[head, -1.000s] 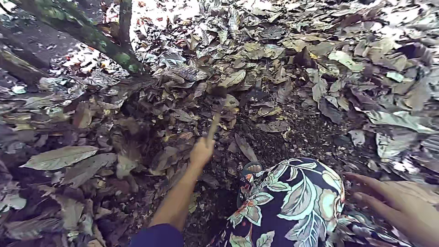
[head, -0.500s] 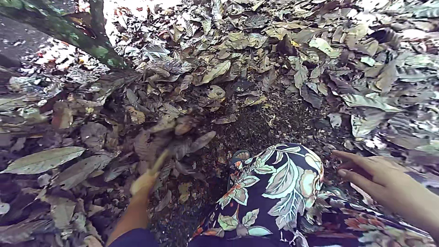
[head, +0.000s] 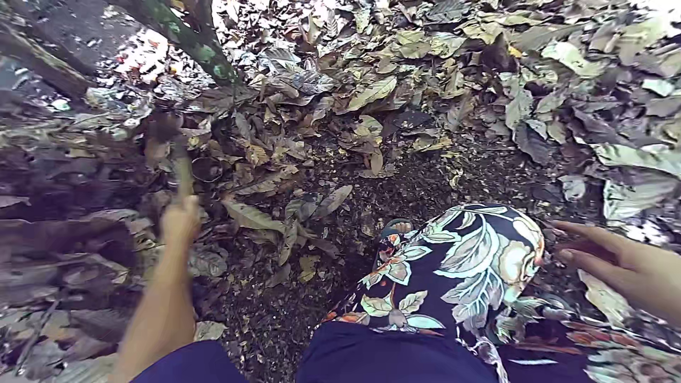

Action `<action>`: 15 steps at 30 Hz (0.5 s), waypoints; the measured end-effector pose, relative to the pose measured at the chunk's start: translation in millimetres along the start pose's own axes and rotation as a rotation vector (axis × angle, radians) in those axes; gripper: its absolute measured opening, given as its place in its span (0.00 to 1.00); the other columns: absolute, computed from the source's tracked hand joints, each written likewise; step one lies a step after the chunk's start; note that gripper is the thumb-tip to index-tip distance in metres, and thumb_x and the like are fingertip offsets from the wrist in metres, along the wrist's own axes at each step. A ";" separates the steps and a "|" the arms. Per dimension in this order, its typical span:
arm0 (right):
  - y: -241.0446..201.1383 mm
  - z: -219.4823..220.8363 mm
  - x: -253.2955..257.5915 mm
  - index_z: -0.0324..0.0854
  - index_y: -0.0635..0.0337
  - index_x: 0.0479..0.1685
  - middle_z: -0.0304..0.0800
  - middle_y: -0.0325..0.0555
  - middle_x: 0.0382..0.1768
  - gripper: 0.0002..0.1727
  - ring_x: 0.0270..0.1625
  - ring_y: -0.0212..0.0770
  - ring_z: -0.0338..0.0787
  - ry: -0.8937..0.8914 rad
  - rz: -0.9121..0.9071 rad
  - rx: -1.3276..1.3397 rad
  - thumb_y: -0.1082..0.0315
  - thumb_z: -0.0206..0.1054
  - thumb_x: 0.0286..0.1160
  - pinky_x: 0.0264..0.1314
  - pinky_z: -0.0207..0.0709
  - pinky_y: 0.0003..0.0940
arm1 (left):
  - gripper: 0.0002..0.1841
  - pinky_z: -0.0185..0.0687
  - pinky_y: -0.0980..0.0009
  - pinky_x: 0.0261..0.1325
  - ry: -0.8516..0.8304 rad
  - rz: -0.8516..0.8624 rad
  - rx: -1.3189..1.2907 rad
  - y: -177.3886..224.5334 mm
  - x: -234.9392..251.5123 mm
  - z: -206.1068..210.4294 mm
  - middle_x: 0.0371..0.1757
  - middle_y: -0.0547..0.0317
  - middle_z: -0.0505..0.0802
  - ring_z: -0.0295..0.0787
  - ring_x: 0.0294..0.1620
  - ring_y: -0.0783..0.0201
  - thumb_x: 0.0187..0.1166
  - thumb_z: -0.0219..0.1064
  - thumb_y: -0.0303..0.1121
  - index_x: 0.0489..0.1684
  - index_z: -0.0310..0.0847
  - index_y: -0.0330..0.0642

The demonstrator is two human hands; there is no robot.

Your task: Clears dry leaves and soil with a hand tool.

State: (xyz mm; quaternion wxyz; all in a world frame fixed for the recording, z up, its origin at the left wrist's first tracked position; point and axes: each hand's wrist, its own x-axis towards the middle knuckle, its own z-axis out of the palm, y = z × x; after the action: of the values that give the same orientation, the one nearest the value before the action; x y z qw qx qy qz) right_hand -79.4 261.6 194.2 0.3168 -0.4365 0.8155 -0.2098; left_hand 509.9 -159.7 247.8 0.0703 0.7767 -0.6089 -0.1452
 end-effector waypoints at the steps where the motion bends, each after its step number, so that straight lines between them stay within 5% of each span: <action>1: 2.2 -1.2 0.2 0.66 0.53 0.88 0.88 0.69 0.58 0.31 0.54 0.64 0.92 -0.016 0.014 0.006 0.60 0.59 0.85 0.61 0.80 0.68 | 0.38 0.77 0.29 0.63 -0.061 0.055 0.014 9.0 -15.7 27.3 0.56 0.23 0.88 0.87 0.60 0.29 0.91 0.47 0.60 0.68 0.78 0.27; 4: 6.7 -2.5 0.6 0.65 0.57 0.88 0.86 0.73 0.61 0.30 0.56 0.67 0.91 -0.041 0.036 0.005 0.63 0.58 0.86 0.63 0.79 0.69 | 0.38 0.79 0.29 0.64 -0.327 0.160 0.205 28.3 -68.4 116.8 0.62 0.35 0.91 0.89 0.63 0.35 0.85 0.53 0.66 0.78 0.74 0.41; 9: 2.5 -1.8 -1.9 0.63 0.58 0.89 0.85 0.74 0.61 0.31 0.57 0.68 0.90 -0.053 0.071 -0.018 0.64 0.58 0.87 0.64 0.78 0.69 | 0.36 0.82 0.33 0.63 -0.662 0.413 0.557 -0.9 -142.6 207.9 0.65 0.38 0.90 0.89 0.65 0.36 0.86 0.53 0.65 0.78 0.72 0.43; 12: 5.8 -0.8 -1.7 0.65 0.54 0.88 0.87 0.71 0.59 0.30 0.55 0.67 0.91 -0.044 0.073 -0.043 0.63 0.58 0.87 0.63 0.78 0.71 | 0.36 0.81 0.31 0.63 -0.635 0.282 0.648 -74.0 -133.9 191.5 0.65 0.38 0.91 0.89 0.65 0.35 0.83 0.58 0.64 0.80 0.73 0.46; 15: 6.3 -1.2 -1.3 0.66 0.52 0.88 0.89 0.69 0.58 0.30 0.54 0.65 0.91 -0.040 0.048 -0.046 0.62 0.59 0.86 0.61 0.77 0.71 | 0.36 0.79 0.30 0.66 -0.409 -0.088 0.566 -133.8 -94.8 128.8 0.67 0.34 0.89 0.87 0.68 0.33 0.86 0.52 0.64 0.79 0.74 0.43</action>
State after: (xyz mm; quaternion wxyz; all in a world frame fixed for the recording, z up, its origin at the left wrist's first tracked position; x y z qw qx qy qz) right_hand -83.4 266.1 191.6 0.3277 -0.4281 0.8239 -0.1746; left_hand 573.2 -26.0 100.6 -0.2776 0.7456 -0.5926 -0.1263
